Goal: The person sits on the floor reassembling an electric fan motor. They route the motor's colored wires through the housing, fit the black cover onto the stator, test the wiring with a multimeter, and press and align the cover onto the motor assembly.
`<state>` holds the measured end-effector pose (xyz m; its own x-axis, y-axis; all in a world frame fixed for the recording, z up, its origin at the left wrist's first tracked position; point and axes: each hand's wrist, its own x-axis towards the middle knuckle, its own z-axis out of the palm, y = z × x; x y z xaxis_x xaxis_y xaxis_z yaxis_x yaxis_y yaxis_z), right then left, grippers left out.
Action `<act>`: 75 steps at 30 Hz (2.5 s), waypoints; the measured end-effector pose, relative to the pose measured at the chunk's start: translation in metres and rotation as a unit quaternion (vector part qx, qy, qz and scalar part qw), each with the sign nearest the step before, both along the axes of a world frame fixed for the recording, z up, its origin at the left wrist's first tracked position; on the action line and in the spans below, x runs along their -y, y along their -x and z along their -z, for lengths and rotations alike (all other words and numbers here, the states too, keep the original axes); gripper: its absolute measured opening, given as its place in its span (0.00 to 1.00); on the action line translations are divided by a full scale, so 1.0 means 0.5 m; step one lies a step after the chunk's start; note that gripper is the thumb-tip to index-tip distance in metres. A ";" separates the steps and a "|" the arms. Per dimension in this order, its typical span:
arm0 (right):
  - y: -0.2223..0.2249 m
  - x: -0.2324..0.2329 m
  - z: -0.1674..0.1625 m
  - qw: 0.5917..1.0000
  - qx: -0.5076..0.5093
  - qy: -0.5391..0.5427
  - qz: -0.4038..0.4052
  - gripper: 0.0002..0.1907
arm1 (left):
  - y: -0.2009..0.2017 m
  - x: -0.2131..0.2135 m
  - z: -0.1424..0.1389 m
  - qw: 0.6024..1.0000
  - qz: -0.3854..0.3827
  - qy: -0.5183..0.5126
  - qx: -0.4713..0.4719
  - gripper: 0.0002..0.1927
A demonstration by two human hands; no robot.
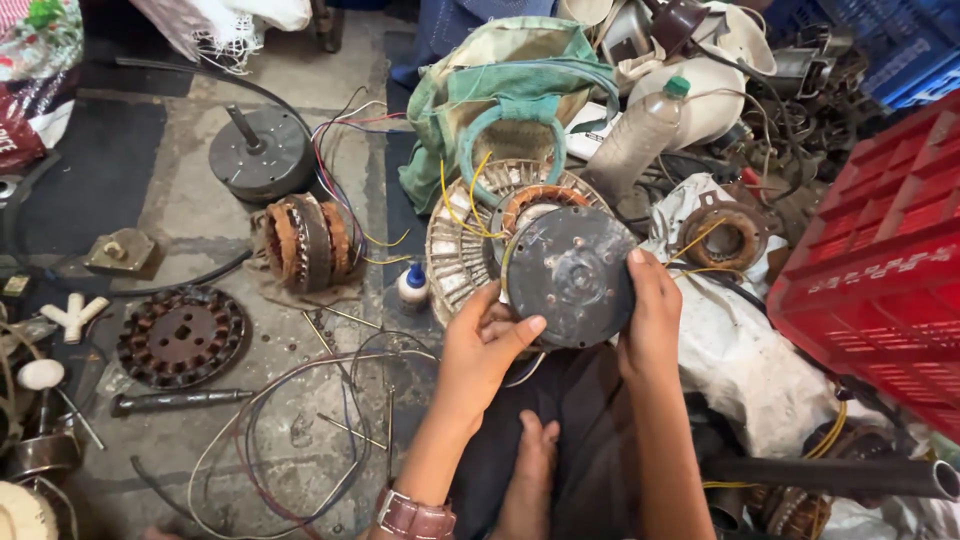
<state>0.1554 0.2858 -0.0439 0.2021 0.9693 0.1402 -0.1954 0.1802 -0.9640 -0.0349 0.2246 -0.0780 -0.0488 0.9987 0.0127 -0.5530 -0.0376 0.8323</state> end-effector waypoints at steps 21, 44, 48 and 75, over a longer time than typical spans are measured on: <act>-0.013 -0.055 -0.055 0.954 0.247 -0.167 0.022 0.20 | -0.068 -0.004 -0.030 0.991 -0.046 -0.094 0.085 0.31; 0.029 -0.104 -0.149 0.938 0.288 -0.132 -0.140 0.19 | 0.072 -0.178 -0.049 0.989 -0.142 -0.033 -0.037 0.26; -0.009 -0.082 -0.149 0.915 0.317 -0.132 -0.212 0.34 | 0.071 -0.189 -0.065 0.943 -0.193 -0.046 -0.268 0.24; 0.056 -0.059 -0.014 0.975 0.140 -0.164 0.060 0.20 | 0.009 -0.060 -0.049 0.997 -0.053 0.015 0.052 0.31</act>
